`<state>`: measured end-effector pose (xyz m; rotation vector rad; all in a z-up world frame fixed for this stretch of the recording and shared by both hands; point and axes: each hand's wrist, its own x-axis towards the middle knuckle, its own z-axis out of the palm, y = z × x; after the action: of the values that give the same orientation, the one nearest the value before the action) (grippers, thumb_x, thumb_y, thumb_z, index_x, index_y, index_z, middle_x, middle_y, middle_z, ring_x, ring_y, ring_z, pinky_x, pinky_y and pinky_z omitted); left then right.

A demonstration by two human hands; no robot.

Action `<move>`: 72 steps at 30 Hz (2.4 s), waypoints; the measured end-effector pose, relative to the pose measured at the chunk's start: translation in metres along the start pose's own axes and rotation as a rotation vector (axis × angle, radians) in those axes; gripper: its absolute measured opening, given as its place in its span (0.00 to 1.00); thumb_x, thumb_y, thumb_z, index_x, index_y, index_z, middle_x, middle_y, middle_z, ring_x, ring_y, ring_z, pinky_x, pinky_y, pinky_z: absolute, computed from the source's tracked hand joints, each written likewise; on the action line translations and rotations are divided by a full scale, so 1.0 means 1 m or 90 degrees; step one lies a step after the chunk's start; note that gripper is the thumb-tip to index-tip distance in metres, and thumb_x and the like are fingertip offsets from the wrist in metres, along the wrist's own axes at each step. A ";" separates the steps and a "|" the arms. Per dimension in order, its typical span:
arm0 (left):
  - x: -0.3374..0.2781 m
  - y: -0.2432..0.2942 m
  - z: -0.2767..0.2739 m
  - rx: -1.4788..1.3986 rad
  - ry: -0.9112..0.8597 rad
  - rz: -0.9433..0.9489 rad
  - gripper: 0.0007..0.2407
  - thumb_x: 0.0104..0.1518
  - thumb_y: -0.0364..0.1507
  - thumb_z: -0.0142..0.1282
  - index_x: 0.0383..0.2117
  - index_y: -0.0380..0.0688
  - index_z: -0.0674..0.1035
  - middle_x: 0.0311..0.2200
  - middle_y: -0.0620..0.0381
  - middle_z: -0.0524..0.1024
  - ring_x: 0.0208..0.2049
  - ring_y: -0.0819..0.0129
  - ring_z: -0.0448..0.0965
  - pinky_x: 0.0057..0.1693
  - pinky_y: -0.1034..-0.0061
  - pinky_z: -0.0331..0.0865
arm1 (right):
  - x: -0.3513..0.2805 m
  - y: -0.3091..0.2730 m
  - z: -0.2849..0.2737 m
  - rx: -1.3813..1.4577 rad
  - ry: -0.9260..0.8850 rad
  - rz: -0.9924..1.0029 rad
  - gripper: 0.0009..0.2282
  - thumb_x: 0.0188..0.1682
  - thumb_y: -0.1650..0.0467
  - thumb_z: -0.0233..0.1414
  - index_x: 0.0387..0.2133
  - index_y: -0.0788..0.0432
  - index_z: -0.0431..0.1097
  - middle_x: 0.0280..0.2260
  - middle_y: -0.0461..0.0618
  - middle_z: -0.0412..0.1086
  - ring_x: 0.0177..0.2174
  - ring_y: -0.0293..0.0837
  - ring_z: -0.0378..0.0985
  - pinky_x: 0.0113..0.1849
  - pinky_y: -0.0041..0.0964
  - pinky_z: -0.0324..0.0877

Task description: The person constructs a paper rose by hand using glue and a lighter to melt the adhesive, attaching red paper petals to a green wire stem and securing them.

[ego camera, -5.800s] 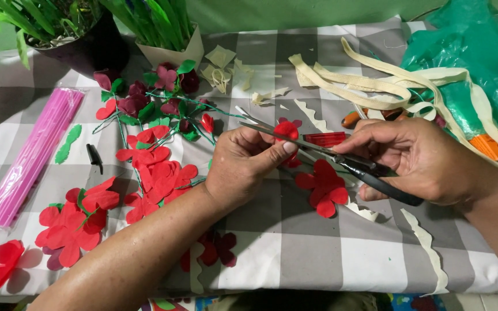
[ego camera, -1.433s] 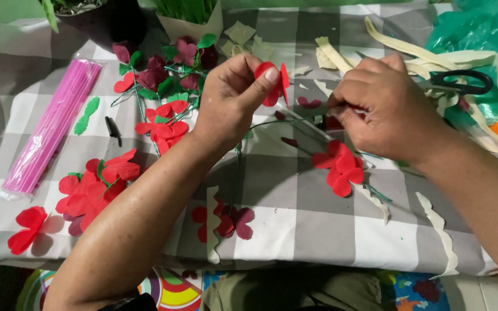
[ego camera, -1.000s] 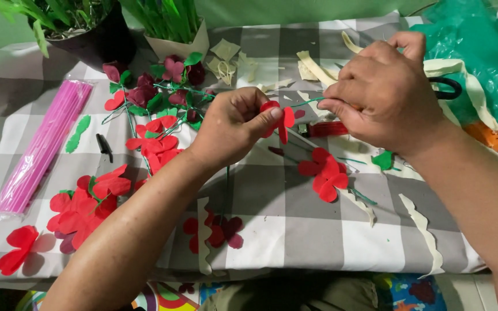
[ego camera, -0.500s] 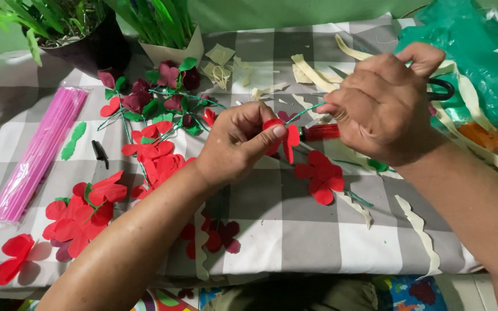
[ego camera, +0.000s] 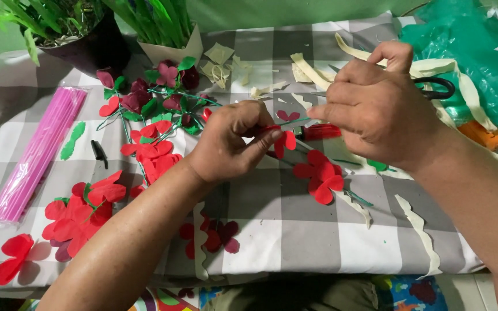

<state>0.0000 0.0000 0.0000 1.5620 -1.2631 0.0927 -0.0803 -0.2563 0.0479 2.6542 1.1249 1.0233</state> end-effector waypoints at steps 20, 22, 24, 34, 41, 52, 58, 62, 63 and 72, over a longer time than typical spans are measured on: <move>-0.006 -0.006 0.029 -0.672 0.195 -0.226 0.06 0.59 0.26 0.58 0.27 0.41 0.73 0.20 0.56 0.69 0.20 0.71 0.65 0.28 0.78 0.62 | -0.003 -0.028 0.031 0.776 0.161 0.493 0.09 0.52 0.77 0.54 0.43 0.71 0.70 0.42 0.62 0.72 0.40 0.47 0.78 0.40 0.35 0.82; -0.009 -0.002 0.035 -0.684 0.183 -0.249 0.06 0.60 0.26 0.58 0.27 0.41 0.74 0.19 0.57 0.69 0.20 0.73 0.63 0.29 0.80 0.57 | -0.003 -0.038 0.032 0.847 0.180 0.544 0.08 0.52 0.77 0.53 0.42 0.71 0.69 0.47 0.66 0.72 0.41 0.48 0.79 0.37 0.38 0.85; -0.009 0.007 0.038 -0.696 0.139 -0.270 0.07 0.60 0.27 0.57 0.26 0.41 0.73 0.17 0.55 0.69 0.18 0.72 0.63 0.27 0.79 0.58 | 0.001 -0.044 0.027 0.771 0.192 0.497 0.09 0.52 0.76 0.56 0.44 0.68 0.72 0.39 0.58 0.75 0.34 0.43 0.82 0.39 0.31 0.84; -0.013 0.019 0.051 -0.678 0.093 -0.281 0.09 0.60 0.29 0.57 0.25 0.42 0.73 0.17 0.59 0.67 0.19 0.74 0.61 0.30 0.81 0.55 | -0.006 -0.047 0.036 0.802 0.264 0.554 0.04 0.49 0.75 0.58 0.34 0.66 0.72 0.34 0.59 0.75 0.26 0.48 0.82 0.33 0.35 0.85; -0.014 0.015 0.049 -0.774 0.054 -0.295 0.08 0.59 0.28 0.58 0.24 0.41 0.74 0.17 0.57 0.70 0.18 0.73 0.64 0.29 0.82 0.56 | -0.011 -0.033 0.036 0.951 0.218 0.402 0.05 0.49 0.75 0.59 0.37 0.60 0.74 0.34 0.56 0.75 0.31 0.42 0.79 0.34 0.29 0.77; -0.011 0.016 0.042 -0.368 0.114 -0.202 0.09 0.63 0.30 0.56 0.25 0.45 0.71 0.20 0.62 0.70 0.24 0.77 0.66 0.34 0.81 0.62 | 0.013 -0.051 0.010 0.810 0.248 0.591 0.09 0.57 0.74 0.48 0.40 0.72 0.72 0.30 0.65 0.75 0.29 0.52 0.83 0.35 0.42 0.85; -0.013 0.014 0.046 -0.439 0.097 -0.218 0.08 0.63 0.29 0.56 0.26 0.44 0.73 0.21 0.64 0.69 0.24 0.78 0.66 0.34 0.82 0.64 | 0.000 -0.047 0.023 0.912 0.320 0.612 0.07 0.56 0.74 0.51 0.36 0.70 0.72 0.31 0.62 0.75 0.24 0.53 0.82 0.29 0.40 0.83; -0.012 0.014 0.049 -0.464 0.113 -0.215 0.07 0.63 0.28 0.56 0.27 0.44 0.73 0.22 0.60 0.74 0.24 0.75 0.71 0.35 0.81 0.69 | 0.001 -0.044 0.024 1.001 0.324 0.577 0.05 0.55 0.74 0.53 0.37 0.67 0.72 0.31 0.62 0.75 0.27 0.51 0.82 0.30 0.38 0.82; -0.014 0.013 0.050 -0.462 0.154 -0.214 0.08 0.63 0.28 0.56 0.26 0.45 0.72 0.22 0.60 0.74 0.24 0.76 0.70 0.35 0.81 0.67 | 0.005 -0.045 0.024 0.998 0.301 0.576 0.06 0.54 0.74 0.54 0.40 0.66 0.73 0.30 0.60 0.75 0.28 0.50 0.82 0.31 0.38 0.82; -0.017 0.019 0.059 -0.519 0.159 -0.217 0.07 0.64 0.27 0.54 0.29 0.43 0.72 0.23 0.60 0.72 0.25 0.75 0.70 0.36 0.80 0.71 | 0.015 -0.052 0.022 0.802 0.156 0.567 0.04 0.55 0.74 0.52 0.33 0.63 0.74 0.35 0.52 0.77 0.38 0.42 0.81 0.45 0.33 0.79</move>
<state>-0.0514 -0.0307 -0.0230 0.9829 -0.6807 -0.3905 -0.0911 -0.2047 0.0224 4.4035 0.6291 0.8284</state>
